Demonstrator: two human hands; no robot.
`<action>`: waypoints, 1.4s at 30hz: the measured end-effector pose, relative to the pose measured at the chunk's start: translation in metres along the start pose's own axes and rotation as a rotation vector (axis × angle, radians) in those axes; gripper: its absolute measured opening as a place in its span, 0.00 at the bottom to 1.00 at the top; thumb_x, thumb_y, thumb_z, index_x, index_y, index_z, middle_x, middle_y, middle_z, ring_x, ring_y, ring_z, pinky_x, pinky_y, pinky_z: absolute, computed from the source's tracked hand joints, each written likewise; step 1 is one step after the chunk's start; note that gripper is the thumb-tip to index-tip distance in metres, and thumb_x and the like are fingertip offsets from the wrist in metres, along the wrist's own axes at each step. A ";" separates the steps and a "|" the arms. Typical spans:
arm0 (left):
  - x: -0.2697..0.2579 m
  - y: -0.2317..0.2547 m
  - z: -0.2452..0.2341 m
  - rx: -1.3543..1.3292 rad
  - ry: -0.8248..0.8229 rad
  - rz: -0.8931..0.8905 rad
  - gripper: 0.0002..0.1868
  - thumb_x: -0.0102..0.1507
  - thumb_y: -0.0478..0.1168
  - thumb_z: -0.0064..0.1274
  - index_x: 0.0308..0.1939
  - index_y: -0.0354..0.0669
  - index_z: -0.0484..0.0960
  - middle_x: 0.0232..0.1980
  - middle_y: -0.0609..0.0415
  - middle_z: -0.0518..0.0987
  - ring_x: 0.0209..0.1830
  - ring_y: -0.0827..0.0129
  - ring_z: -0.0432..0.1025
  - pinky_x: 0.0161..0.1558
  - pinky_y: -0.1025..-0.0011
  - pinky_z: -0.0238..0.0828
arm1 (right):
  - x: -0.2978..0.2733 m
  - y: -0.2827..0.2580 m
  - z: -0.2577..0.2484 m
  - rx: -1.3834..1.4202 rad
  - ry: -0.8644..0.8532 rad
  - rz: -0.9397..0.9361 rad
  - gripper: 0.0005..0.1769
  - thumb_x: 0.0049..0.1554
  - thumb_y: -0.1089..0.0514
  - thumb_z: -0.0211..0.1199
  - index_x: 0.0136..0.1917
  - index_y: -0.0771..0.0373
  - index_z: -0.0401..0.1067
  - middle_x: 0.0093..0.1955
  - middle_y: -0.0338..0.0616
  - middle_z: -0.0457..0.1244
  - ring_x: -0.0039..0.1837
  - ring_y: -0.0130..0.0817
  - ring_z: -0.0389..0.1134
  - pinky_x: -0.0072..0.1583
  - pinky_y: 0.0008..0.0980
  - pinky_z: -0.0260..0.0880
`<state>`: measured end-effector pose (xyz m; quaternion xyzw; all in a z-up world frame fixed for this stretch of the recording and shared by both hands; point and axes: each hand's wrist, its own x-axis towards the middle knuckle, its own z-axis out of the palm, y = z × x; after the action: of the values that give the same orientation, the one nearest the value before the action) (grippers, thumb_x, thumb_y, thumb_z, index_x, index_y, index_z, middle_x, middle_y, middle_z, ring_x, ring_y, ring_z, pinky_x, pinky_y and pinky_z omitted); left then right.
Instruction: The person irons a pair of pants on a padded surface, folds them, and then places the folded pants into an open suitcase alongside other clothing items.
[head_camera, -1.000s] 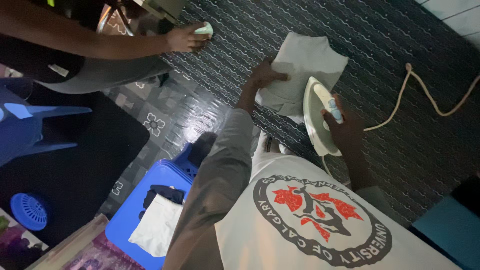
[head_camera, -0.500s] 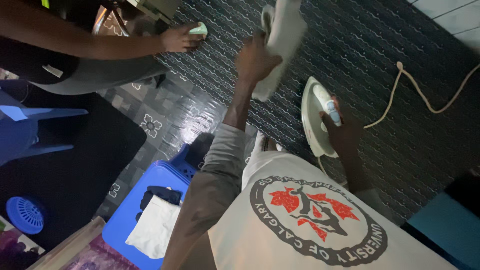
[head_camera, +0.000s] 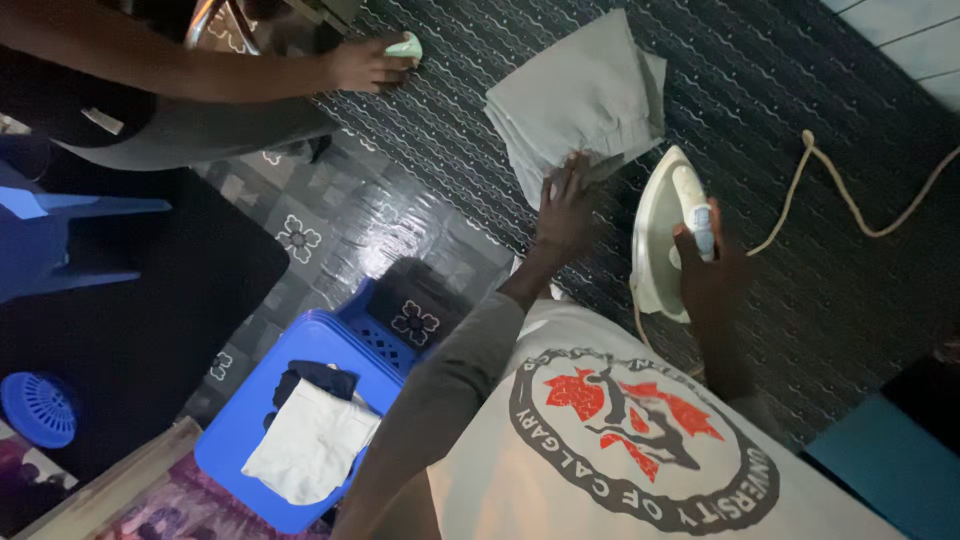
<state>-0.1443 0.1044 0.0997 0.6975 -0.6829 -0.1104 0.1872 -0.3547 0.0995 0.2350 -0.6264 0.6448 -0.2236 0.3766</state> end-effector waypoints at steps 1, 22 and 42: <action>-0.004 -0.002 0.001 -0.090 0.001 -0.089 0.42 0.48 0.47 0.64 0.65 0.38 0.71 0.73 0.39 0.61 0.74 0.48 0.56 0.65 0.40 0.60 | 0.000 -0.002 0.001 -0.036 -0.008 0.025 0.35 0.65 0.45 0.64 0.80 0.63 0.64 0.55 0.59 0.70 0.52 0.39 0.74 0.50 0.37 0.73; 0.002 -0.109 0.091 -0.768 0.315 -0.843 0.27 0.58 0.31 0.57 0.61 0.38 0.69 0.42 0.48 0.82 0.40 0.58 0.81 0.42 0.59 0.78 | 0.202 -0.101 0.175 -0.339 -0.422 -0.471 0.34 0.61 0.44 0.70 0.75 0.59 0.70 0.61 0.57 0.69 0.56 0.51 0.74 0.58 0.45 0.71; 0.002 -0.098 0.040 -0.941 0.218 -0.734 0.20 0.55 0.25 0.52 0.50 0.37 0.68 0.39 0.47 0.78 0.38 0.60 0.77 0.44 0.63 0.76 | 0.152 -0.122 0.108 -0.410 -0.566 -0.399 0.34 0.57 0.46 0.72 0.73 0.58 0.71 0.56 0.61 0.70 0.50 0.54 0.74 0.53 0.46 0.72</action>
<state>-0.0717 0.0979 0.0234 0.7371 -0.2525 -0.3857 0.4942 -0.1832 -0.0435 0.2300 -0.8384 0.4125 0.0222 0.3555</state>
